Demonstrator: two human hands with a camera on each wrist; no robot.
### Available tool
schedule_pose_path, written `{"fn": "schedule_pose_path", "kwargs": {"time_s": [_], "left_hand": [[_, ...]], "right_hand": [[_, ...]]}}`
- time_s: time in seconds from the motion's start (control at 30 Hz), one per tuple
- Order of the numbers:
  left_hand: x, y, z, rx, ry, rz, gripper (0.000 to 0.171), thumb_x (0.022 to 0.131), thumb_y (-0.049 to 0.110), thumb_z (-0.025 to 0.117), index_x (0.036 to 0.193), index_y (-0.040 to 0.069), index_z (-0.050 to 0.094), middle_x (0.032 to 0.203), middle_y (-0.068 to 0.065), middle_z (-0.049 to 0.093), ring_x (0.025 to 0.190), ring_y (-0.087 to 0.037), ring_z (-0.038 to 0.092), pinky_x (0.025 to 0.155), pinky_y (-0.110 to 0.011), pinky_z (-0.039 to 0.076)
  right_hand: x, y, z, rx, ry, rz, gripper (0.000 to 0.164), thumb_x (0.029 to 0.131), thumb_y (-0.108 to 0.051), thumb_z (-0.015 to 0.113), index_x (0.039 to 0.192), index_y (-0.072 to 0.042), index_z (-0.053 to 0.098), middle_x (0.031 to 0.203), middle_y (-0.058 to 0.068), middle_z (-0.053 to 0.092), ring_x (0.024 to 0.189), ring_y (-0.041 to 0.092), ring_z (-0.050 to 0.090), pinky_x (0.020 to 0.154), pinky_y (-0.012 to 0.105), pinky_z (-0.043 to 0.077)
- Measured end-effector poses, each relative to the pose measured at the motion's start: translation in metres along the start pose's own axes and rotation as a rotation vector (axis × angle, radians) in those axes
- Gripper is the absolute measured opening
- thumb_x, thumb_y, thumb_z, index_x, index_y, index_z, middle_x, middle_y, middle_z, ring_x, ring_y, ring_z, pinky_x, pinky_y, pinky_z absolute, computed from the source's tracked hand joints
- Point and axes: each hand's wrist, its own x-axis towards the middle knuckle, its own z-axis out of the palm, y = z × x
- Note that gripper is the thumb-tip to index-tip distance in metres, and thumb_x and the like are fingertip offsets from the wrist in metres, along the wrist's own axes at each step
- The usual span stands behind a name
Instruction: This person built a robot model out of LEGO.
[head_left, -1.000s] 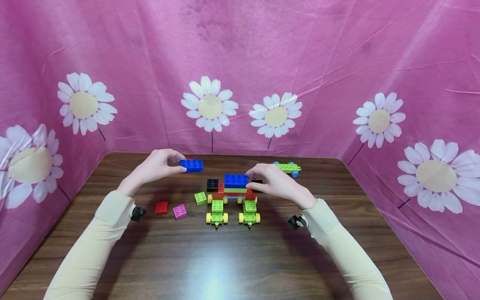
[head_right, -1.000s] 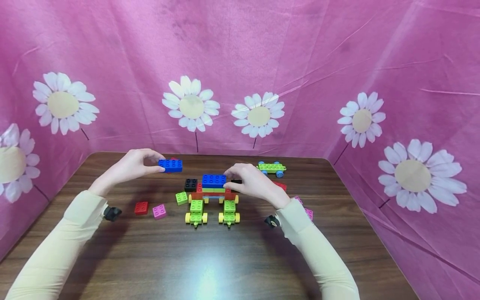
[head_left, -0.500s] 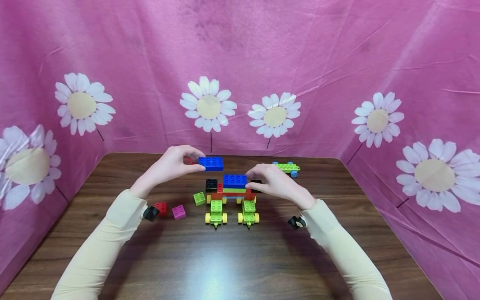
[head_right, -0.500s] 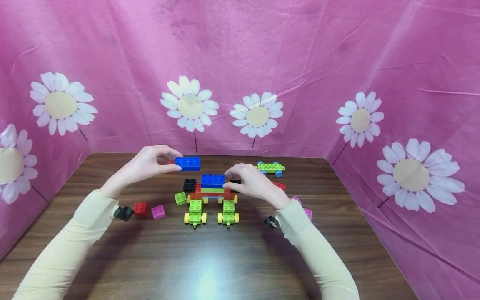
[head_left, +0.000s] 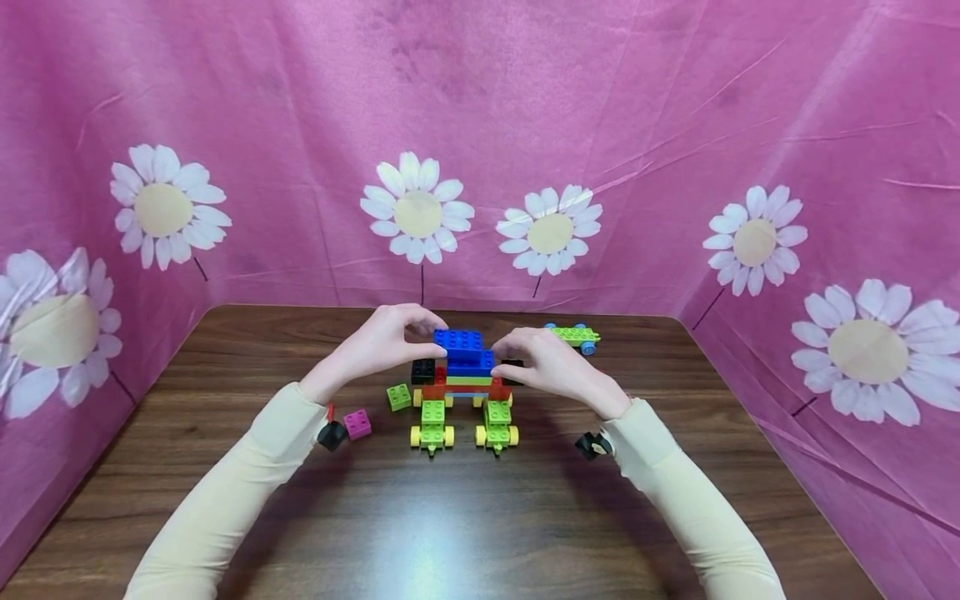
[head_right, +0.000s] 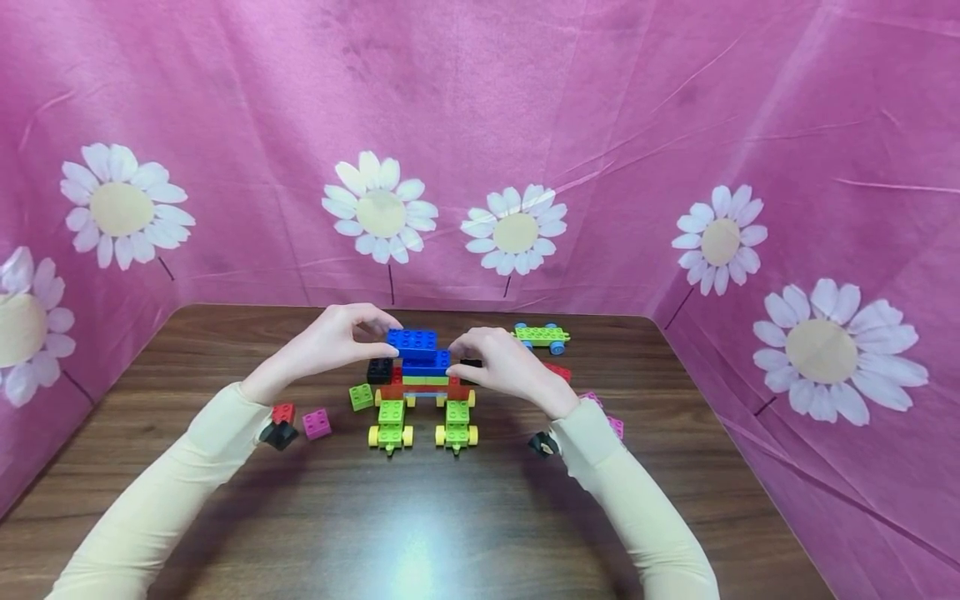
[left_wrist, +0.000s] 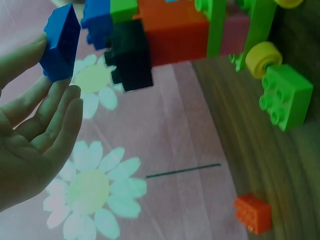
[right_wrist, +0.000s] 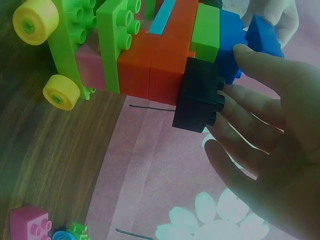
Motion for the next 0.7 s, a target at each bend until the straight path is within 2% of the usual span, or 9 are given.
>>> {"fn": "schedule_pose_path", "kwargs": {"time_s": [0.27,0.5,0.7], "left_hand": [[0.001,-0.002,0.014,-0.004,0.031,-0.015,0.031,0.085,0.027,0.079,0.111,0.011,0.072,0.104,-0.004,0.074,0.094,-0.018,0.067,0.087,-0.038,0.056],[0.003,-0.003,0.019,-0.009,0.033,-0.015,0.03,0.084,0.028,0.079,0.109,0.011,0.073,0.103,-0.003,0.074,0.092,-0.016,0.067,0.084,-0.035,0.055],[0.007,-0.003,0.021,-0.021,0.033,-0.01,0.029,0.083,0.027,0.08,0.107,0.011,0.074,0.101,-0.002,0.075,0.091,-0.016,0.067,0.084,-0.038,0.056]], "right_hand": [[0.0,0.0,-0.001,0.013,-0.002,0.012,0.027,0.09,-0.03,0.073,0.109,-0.012,0.073,0.101,0.001,0.075,0.088,0.012,0.069,0.081,0.031,0.058],[-0.001,-0.003,-0.007,0.019,0.021,0.022,0.029,0.088,-0.028,0.075,0.111,-0.011,0.072,0.103,0.001,0.075,0.093,0.012,0.07,0.087,0.032,0.058],[-0.001,-0.004,-0.011,0.025,0.047,0.03,0.031,0.088,-0.027,0.076,0.114,-0.011,0.071,0.107,0.003,0.074,0.099,0.014,0.069,0.09,0.034,0.058]]}}
